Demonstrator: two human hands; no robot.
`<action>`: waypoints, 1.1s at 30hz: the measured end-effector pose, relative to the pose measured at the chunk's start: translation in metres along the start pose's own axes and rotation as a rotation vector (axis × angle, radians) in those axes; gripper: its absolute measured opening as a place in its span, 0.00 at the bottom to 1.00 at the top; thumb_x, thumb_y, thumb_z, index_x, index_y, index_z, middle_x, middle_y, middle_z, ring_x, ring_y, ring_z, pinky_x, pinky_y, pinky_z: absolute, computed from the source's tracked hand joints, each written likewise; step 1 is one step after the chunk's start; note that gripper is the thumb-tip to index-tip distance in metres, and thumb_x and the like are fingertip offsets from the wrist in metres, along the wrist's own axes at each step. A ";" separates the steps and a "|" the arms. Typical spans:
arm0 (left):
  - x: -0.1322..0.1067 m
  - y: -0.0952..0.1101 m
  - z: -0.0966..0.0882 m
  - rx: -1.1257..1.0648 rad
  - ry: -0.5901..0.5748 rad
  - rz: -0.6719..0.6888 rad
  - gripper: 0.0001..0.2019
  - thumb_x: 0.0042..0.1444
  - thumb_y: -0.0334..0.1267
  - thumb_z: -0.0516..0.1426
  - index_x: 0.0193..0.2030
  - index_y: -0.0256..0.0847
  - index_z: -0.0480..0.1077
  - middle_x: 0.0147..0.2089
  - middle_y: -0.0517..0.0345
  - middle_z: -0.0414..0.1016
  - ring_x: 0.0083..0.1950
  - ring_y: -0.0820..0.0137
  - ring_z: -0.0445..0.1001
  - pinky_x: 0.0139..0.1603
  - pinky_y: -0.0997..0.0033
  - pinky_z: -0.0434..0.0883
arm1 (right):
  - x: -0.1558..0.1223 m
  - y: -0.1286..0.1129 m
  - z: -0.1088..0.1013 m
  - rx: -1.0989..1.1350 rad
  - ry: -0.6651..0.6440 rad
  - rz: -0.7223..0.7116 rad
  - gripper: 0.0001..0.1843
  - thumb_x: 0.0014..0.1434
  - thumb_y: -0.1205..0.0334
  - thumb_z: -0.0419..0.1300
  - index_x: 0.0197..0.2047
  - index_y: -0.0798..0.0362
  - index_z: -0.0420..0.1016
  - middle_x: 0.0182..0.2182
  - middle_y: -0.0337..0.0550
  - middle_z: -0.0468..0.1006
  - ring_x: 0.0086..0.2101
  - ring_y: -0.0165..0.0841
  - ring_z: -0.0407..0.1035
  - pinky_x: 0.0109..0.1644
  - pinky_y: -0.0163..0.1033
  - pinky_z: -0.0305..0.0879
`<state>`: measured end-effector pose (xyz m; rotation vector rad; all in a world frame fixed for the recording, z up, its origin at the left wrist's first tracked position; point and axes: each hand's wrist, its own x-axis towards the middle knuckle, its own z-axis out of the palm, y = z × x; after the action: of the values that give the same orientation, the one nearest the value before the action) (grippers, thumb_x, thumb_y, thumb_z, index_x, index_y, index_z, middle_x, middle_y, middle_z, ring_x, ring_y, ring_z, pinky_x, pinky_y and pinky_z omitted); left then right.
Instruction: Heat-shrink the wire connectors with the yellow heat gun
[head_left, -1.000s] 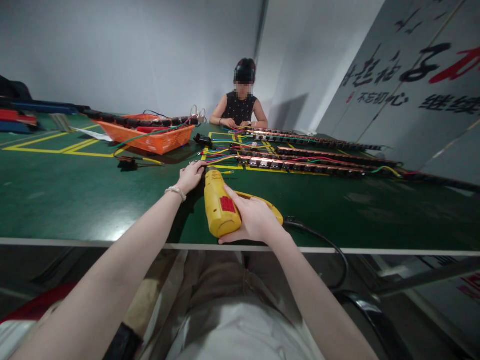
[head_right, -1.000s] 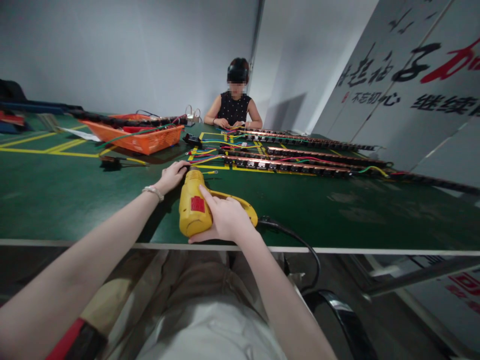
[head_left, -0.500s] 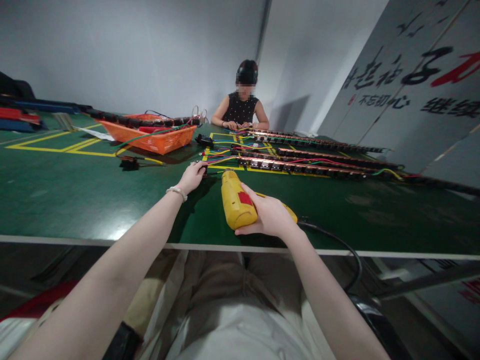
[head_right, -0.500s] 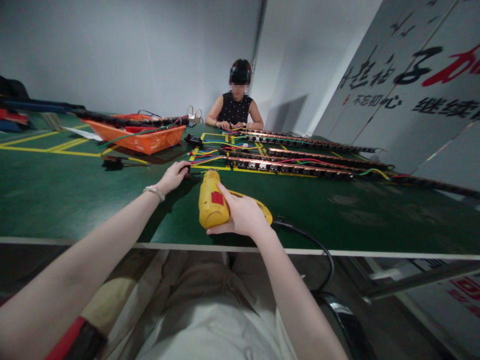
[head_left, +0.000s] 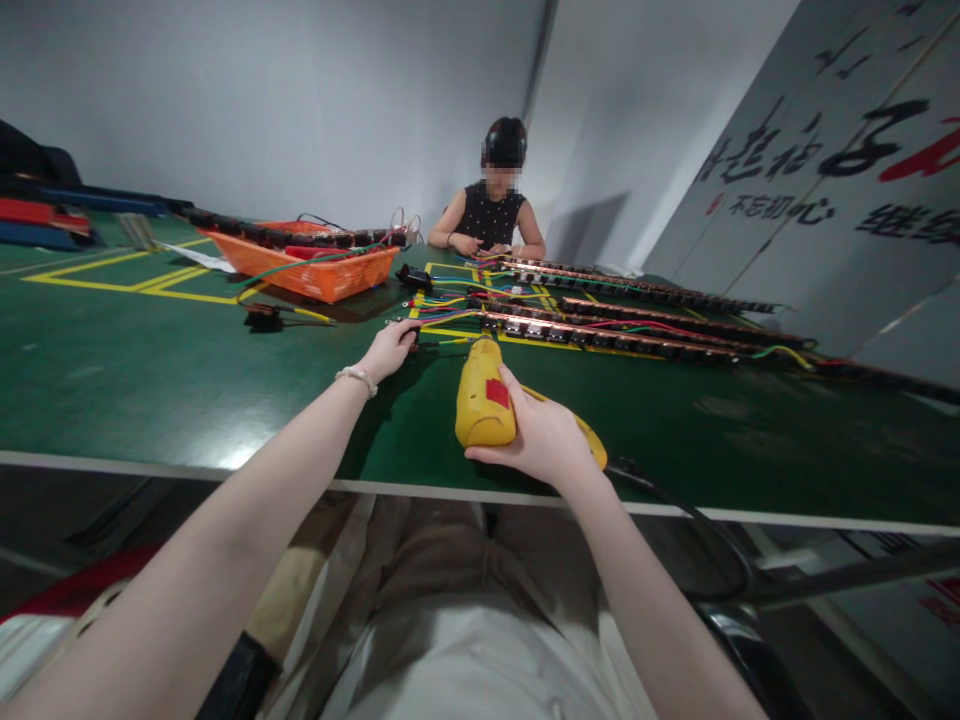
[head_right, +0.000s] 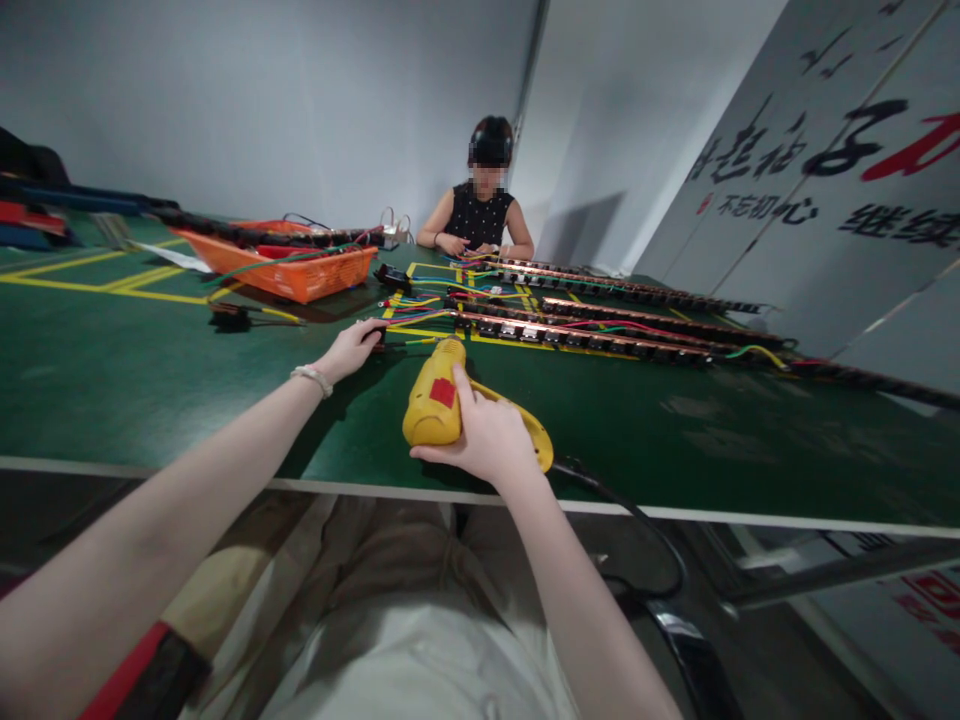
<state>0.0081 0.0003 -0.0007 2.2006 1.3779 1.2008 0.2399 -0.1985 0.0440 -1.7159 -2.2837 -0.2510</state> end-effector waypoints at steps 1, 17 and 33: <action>0.000 0.001 0.000 -0.001 -0.002 -0.005 0.18 0.58 0.35 0.47 0.52 0.39 0.70 0.47 0.51 0.74 0.47 0.64 0.71 0.56 0.60 0.65 | 0.000 -0.003 0.001 -0.004 0.001 0.009 0.63 0.43 0.26 0.56 0.69 0.59 0.40 0.43 0.56 0.78 0.39 0.50 0.74 0.41 0.47 0.65; 0.004 -0.008 0.003 0.045 -0.007 0.043 0.18 0.58 0.36 0.46 0.52 0.39 0.69 0.49 0.51 0.74 0.50 0.64 0.70 0.56 0.62 0.66 | 0.008 -0.050 0.009 0.075 0.022 -0.155 0.67 0.40 0.24 0.55 0.68 0.63 0.39 0.42 0.55 0.77 0.37 0.45 0.73 0.43 0.45 0.63; 0.003 -0.005 -0.001 0.043 -0.042 0.049 0.17 0.58 0.35 0.46 0.50 0.39 0.69 0.50 0.50 0.74 0.51 0.62 0.70 0.57 0.59 0.65 | 0.014 -0.020 0.001 0.202 -0.107 -0.270 0.67 0.38 0.30 0.62 0.70 0.55 0.36 0.53 0.56 0.72 0.48 0.49 0.70 0.49 0.47 0.61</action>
<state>0.0054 0.0053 -0.0013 2.2881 1.3526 1.1450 0.2166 -0.1906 0.0479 -1.3534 -2.5189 0.0211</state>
